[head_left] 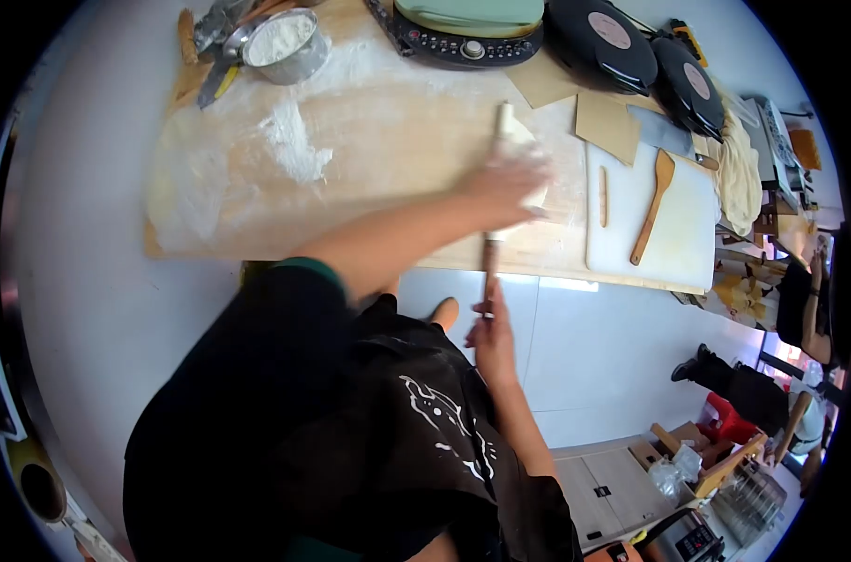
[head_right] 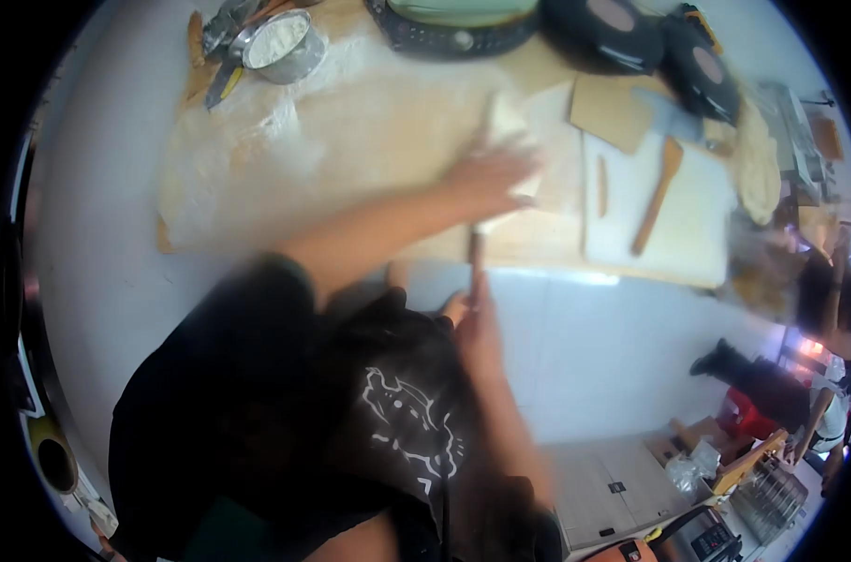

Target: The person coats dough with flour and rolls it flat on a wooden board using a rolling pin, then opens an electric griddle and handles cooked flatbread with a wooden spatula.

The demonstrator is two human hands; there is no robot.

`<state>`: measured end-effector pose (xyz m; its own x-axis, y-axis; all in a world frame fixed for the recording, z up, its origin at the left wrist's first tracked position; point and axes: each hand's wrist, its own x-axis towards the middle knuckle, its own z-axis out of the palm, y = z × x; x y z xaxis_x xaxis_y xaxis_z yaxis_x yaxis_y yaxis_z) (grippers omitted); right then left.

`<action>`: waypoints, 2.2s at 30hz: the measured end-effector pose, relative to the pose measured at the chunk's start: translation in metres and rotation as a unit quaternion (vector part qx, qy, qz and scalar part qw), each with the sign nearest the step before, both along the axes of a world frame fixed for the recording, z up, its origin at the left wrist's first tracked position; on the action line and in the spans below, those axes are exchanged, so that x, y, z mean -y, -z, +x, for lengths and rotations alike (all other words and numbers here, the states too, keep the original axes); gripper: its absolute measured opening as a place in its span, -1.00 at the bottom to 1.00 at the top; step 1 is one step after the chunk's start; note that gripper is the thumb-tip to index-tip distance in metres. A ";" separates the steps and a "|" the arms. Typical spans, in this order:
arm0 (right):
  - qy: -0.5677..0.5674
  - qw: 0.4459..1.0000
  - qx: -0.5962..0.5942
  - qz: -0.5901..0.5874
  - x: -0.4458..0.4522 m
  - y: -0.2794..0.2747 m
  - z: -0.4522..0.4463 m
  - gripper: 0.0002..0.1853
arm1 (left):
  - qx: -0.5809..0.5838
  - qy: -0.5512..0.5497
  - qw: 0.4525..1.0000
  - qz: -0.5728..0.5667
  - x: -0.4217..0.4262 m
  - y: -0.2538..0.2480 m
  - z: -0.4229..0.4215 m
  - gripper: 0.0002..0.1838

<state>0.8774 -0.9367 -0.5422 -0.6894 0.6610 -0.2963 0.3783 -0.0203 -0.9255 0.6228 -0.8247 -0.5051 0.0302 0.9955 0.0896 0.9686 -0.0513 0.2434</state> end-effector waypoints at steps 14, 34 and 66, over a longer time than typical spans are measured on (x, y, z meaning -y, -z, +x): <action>-0.076 0.900 0.135 0.407 -0.113 -0.040 -0.027 -0.45 | 0.654 -0.438 0.611 -0.088 0.102 -0.009 -0.104 -0.60; -0.141 0.887 0.169 0.405 -0.134 -0.054 -0.001 -0.31 | -0.053 -0.155 0.986 0.022 0.012 0.036 -0.105 -0.38; -0.087 0.970 -0.058 0.220 -0.024 -0.005 -0.080 -0.39 | 0.701 -0.499 0.509 -0.017 0.143 -0.001 -0.098 -0.48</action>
<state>0.7970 -0.9129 -0.5374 -0.8134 0.5769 0.0749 0.2327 0.4407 -0.8670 0.5249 -0.9675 -0.5040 -0.5619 0.4532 -0.6920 -0.6198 0.3233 0.7150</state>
